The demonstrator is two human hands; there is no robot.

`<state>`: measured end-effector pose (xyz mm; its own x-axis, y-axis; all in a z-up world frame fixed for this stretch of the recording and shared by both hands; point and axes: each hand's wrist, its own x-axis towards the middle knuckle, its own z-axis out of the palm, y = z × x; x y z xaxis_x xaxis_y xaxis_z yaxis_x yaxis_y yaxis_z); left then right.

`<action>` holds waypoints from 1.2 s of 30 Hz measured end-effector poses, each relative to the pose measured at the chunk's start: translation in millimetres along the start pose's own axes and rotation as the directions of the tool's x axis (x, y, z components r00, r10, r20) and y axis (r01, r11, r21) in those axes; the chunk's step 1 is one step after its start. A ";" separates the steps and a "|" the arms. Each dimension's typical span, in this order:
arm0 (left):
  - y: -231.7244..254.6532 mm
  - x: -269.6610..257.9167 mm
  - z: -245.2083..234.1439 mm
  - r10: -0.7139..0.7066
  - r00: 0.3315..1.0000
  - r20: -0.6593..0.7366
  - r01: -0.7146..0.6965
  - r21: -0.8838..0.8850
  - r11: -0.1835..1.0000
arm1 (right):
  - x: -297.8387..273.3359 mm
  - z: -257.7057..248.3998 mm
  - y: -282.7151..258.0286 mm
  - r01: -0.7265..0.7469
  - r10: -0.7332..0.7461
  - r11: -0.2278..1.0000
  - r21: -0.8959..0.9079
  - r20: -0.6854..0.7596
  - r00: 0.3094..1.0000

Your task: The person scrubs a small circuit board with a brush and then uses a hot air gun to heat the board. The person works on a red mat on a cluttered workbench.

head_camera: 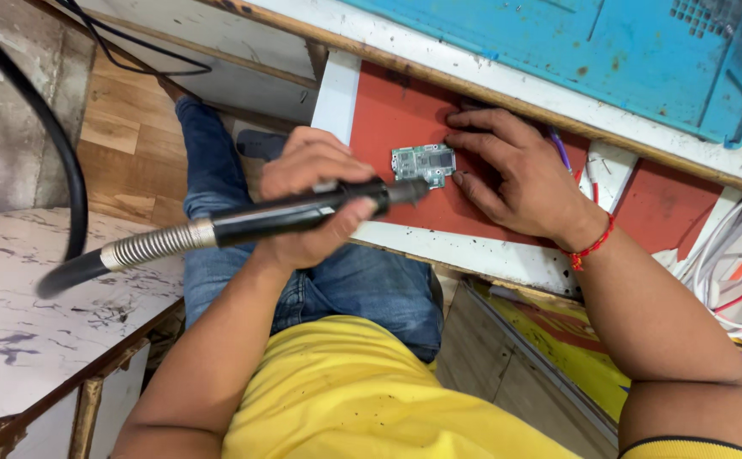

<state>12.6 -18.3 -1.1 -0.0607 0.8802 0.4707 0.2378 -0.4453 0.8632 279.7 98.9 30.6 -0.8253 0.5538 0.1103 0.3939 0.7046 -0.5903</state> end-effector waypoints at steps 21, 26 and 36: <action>-2.8 3.0 4.3 0.097 0.993 0.066 -0.101 0.050 0.994 | 1.4 -3.3 -1.5 0.069 -0.070 0.996 -0.050 -0.007 0.998; -2.1 -0.5 2.9 0.015 1.000 0.017 -0.015 0.007 1.000 | -0.6 -0.5 -4.1 0.072 -0.072 0.994 -0.087 0.000 0.997; -1.4 -3.4 3.3 0.036 0.999 -0.021 -0.036 -0.021 0.999 | -0.5 -1.1 -4.0 0.035 -0.034 0.998 -0.053 0.025 0.999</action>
<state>15.6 -20.1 -4.5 -0.0728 0.8599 0.5052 0.2193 -0.4804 0.8492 279.0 96.3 33.8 -0.8478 0.5187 0.1103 0.3859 0.7461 -0.5426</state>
